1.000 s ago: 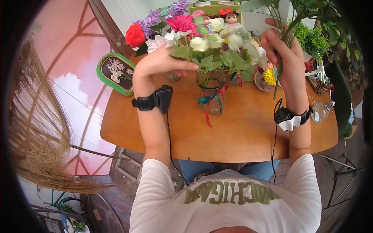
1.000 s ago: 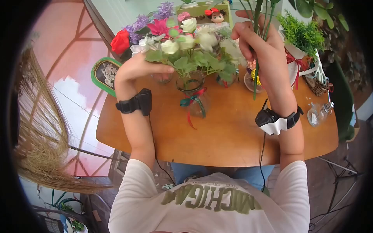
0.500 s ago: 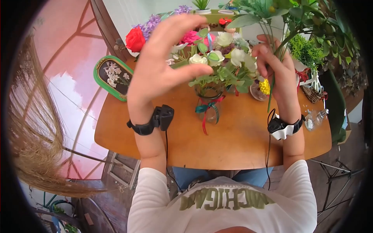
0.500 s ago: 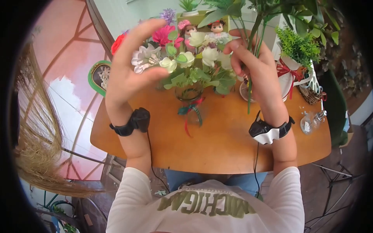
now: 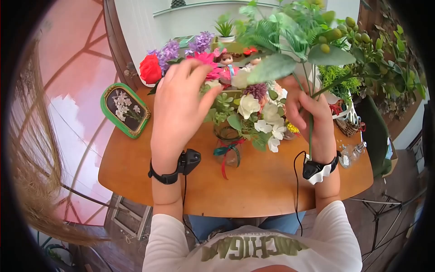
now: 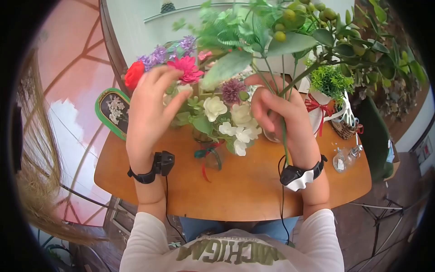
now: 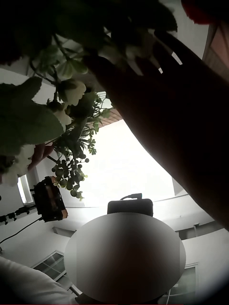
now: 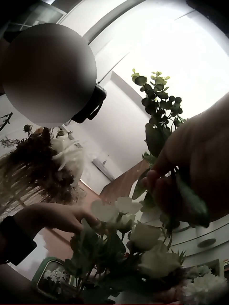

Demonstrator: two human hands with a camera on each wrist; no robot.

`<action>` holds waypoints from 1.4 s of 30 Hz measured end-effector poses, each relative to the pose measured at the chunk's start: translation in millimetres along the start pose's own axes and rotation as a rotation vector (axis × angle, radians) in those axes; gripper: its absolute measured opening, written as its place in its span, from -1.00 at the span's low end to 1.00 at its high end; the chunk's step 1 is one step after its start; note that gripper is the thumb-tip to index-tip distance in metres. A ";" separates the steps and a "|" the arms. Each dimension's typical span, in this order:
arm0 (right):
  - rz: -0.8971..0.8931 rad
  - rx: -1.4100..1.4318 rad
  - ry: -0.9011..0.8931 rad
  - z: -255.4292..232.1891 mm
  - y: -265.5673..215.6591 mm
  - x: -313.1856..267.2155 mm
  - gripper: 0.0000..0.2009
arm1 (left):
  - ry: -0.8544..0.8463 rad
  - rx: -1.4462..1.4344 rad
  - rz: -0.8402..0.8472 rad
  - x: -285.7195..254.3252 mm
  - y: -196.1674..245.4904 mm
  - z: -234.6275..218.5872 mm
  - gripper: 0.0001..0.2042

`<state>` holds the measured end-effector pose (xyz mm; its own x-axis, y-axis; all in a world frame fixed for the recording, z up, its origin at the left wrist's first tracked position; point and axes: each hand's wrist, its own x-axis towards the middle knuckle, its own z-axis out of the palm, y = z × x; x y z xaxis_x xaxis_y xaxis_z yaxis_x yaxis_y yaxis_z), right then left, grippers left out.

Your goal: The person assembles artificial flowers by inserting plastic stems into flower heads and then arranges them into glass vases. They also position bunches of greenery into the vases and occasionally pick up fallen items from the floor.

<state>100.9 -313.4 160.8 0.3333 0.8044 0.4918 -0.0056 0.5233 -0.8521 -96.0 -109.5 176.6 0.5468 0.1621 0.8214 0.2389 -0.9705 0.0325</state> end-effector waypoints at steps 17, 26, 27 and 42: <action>0.114 -0.110 -0.107 21.0 11.9 -18.1 -0.11 | 0.324 -1.038 -0.117 -8.9 13.9 -29.2 -0.55; -0.088 -0.530 0.165 30.7 16.2 -27.8 -0.45 | 0.487 -1.014 -0.066 -14.0 23.3 -28.9 -0.58; 0.055 -0.549 0.119 27.6 7.9 -30.8 -0.49 | 0.534 -0.990 -0.054 -15.2 23.7 -29.1 -0.59; -0.337 -0.065 0.169 -2.5 -20.5 -18.2 -0.57 | 0.708 -0.601 -0.107 -32.2 -9.1 -75.6 -0.81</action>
<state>97.2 -339.4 168.8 0.4571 0.5297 0.7145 0.1884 0.7274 -0.6598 -176.5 -119.4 192.9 -0.1172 0.3012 0.9463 -0.3035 -0.9182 0.2546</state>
